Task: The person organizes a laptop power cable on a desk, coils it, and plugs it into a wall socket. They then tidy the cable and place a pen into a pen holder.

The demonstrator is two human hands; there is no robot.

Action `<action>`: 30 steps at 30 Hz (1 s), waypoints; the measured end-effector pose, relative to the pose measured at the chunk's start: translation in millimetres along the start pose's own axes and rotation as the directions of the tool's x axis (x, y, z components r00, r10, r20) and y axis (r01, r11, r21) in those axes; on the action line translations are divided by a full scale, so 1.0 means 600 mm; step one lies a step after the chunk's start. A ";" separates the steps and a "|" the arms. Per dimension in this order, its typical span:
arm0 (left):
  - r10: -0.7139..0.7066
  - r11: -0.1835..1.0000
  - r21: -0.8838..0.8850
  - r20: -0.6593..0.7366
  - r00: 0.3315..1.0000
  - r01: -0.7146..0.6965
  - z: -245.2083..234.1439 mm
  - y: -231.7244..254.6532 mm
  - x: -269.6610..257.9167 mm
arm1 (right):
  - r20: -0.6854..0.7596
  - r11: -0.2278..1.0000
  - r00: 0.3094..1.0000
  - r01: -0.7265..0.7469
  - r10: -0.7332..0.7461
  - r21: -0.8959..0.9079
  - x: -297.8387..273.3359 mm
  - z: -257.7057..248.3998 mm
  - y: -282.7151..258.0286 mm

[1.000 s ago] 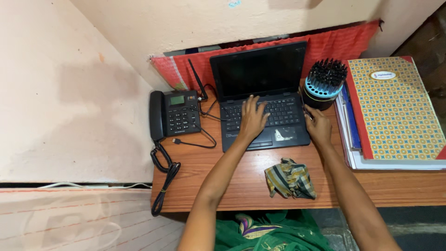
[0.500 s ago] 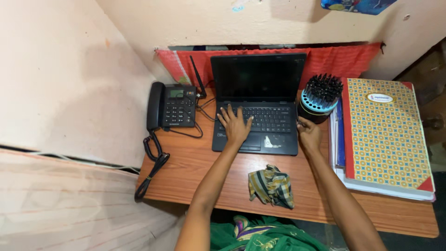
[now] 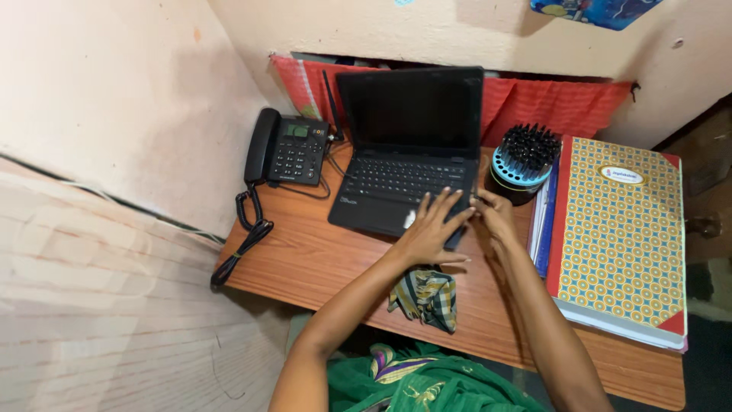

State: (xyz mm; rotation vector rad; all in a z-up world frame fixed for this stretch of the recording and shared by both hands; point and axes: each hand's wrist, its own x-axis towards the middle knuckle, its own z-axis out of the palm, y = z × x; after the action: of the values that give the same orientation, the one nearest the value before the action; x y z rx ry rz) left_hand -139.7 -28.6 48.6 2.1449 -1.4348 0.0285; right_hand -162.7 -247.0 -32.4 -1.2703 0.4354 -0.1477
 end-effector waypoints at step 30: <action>-0.258 0.915 -0.403 -0.560 0.787 0.013 -0.239 -0.004 -0.080 | 0.490 0.726 0.859 -0.244 -0.146 0.643 0.041 0.147 -0.171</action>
State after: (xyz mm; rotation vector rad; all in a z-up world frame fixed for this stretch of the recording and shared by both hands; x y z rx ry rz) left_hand -117.9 77.5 153.8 1.6864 -0.8176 0.3286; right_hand -92.0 -207.4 78.8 -0.5013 -0.0720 0.0836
